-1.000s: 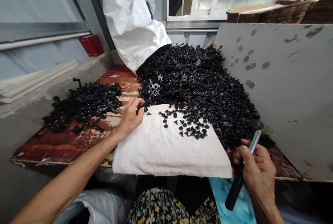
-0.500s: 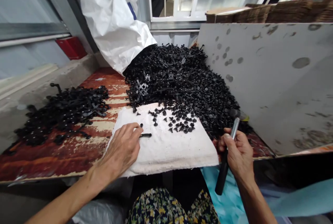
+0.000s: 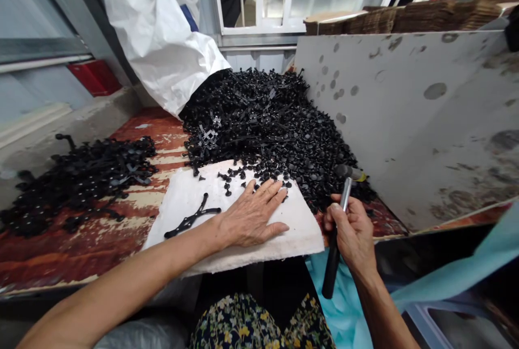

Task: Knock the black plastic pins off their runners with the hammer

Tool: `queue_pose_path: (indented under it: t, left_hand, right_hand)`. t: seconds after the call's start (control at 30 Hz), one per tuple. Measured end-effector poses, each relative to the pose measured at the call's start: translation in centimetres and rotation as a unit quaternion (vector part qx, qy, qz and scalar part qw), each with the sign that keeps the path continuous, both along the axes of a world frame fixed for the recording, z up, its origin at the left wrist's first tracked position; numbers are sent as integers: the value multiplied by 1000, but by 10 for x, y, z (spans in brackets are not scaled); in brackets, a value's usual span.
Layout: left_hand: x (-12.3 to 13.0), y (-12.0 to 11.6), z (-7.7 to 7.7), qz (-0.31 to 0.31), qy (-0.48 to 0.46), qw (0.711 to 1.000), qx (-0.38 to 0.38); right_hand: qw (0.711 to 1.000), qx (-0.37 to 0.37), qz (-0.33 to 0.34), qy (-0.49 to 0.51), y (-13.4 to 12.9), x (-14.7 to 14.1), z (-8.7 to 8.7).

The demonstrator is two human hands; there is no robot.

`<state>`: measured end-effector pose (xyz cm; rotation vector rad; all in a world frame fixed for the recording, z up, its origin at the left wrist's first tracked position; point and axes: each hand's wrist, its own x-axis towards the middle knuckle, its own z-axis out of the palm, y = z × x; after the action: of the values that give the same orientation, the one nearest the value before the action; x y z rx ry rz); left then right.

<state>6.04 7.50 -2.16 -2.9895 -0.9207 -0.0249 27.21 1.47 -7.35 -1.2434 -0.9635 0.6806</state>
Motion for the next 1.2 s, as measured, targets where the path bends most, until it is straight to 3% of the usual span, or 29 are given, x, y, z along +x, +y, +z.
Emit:
queue_pose_path:
  t: [0.3, 0.4, 0.47, 0.57, 0.73, 0.83, 0.93, 1.07, 1.2]
  left_hand:
    - [-91, -47, -21, 43, -34, 996, 73]
    - [-109, -53, -18, 73, -58, 992, 88]
    - [-108, -49, -11, 84, -81, 988, 98]
    - [-80, -29, 5, 65, -101, 988, 94]
    - [15, 30, 27, -6, -98, 995, 15]
    - [72, 62, 31, -15, -67, 998, 12]
    - [112, 84, 25, -1, -26, 1000, 16]
    - [134, 103, 13, -8, -29, 999, 43]
    - [132, 114, 12, -24, -47, 996, 69]
  right_hand:
    - [1000, -6, -1, 31, 1, 1, -2]
    - [1000, -8, -4, 25, 0, 1, -2]
    - [1000, -6, -5, 21, 0, 1, -1]
    - [1000, -8, -7, 24, 1, 1, 0]
    - [999, -7, 2, 37, 2, 0, 1]
    - [1000, -1, 6, 29, 2, -1, 1]
    - [1000, 3, 13, 26, 2, -1, 0]
    - [999, 3, 22, 29, 2, 0, -2]
    - [999, -6, 29, 42, 1, 1, -4]
